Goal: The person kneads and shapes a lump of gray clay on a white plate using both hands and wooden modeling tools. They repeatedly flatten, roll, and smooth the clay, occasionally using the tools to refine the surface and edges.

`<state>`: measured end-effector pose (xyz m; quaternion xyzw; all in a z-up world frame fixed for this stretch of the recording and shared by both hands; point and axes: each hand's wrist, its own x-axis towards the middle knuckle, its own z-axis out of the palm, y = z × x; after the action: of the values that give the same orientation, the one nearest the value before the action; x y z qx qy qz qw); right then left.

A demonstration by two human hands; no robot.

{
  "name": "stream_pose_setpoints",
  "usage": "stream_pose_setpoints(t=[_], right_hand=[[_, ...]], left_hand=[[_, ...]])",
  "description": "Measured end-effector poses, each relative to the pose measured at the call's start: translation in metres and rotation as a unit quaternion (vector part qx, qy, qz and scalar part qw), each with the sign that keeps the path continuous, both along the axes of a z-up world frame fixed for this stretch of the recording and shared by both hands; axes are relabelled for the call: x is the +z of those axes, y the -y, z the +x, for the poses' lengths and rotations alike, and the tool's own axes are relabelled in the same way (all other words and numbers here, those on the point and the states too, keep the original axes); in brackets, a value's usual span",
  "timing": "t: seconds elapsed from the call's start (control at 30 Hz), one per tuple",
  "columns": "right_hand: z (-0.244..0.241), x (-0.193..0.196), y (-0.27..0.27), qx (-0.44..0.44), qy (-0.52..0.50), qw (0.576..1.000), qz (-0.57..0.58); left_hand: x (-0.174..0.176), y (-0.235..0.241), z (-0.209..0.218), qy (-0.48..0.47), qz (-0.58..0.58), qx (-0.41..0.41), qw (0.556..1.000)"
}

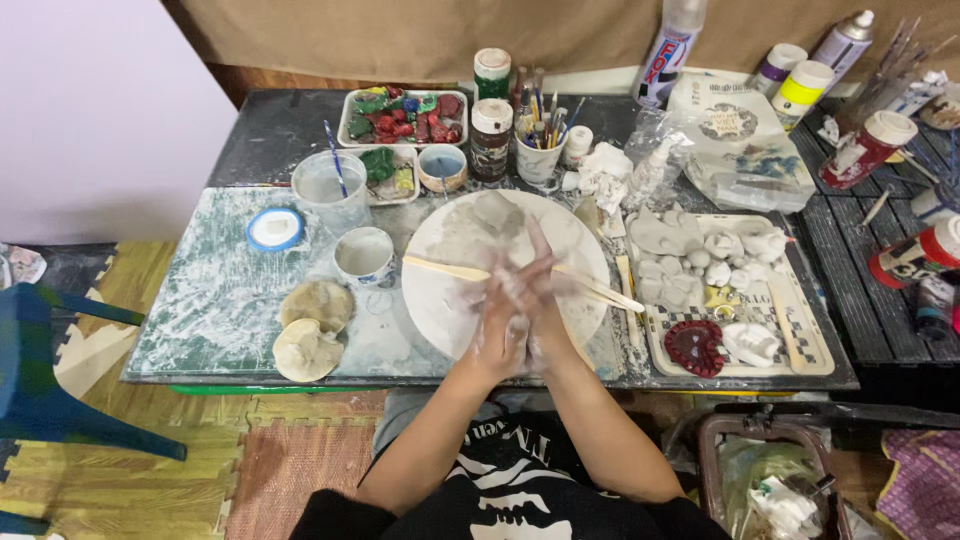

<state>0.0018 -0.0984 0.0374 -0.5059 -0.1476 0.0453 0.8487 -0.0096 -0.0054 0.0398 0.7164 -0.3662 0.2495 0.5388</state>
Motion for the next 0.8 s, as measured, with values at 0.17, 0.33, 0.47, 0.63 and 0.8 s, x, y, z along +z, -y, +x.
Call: stream_pose_setpoints(t=[0.17,0.33,0.47,0.63,0.8], right_hand=[[-0.001,-0.011,0.005,0.014,0.043,0.999,0.005],[0.011,-0.007,0.009,0.026,0.055,0.998,0.001],[0.009,0.012,0.009,0.012,-0.033,0.998,-0.052],[0.014,-0.008,0.018,-0.021,-0.016,1.000,-0.014],[0.030,-0.030,0.023,-0.127,0.038,0.988,-0.078]], left_hand=[[-0.013,0.015,-0.002,-0.006,-0.105,-0.029,0.994],[-0.020,0.022,-0.005,-0.058,-0.105,0.043,0.992],[-0.024,0.027,-0.007,-0.074,-0.122,0.133,0.981],[-0.025,0.044,-0.011,-0.171,-0.268,0.082,0.945],[-0.024,0.050,0.000,-0.232,-0.302,0.093,0.920]])
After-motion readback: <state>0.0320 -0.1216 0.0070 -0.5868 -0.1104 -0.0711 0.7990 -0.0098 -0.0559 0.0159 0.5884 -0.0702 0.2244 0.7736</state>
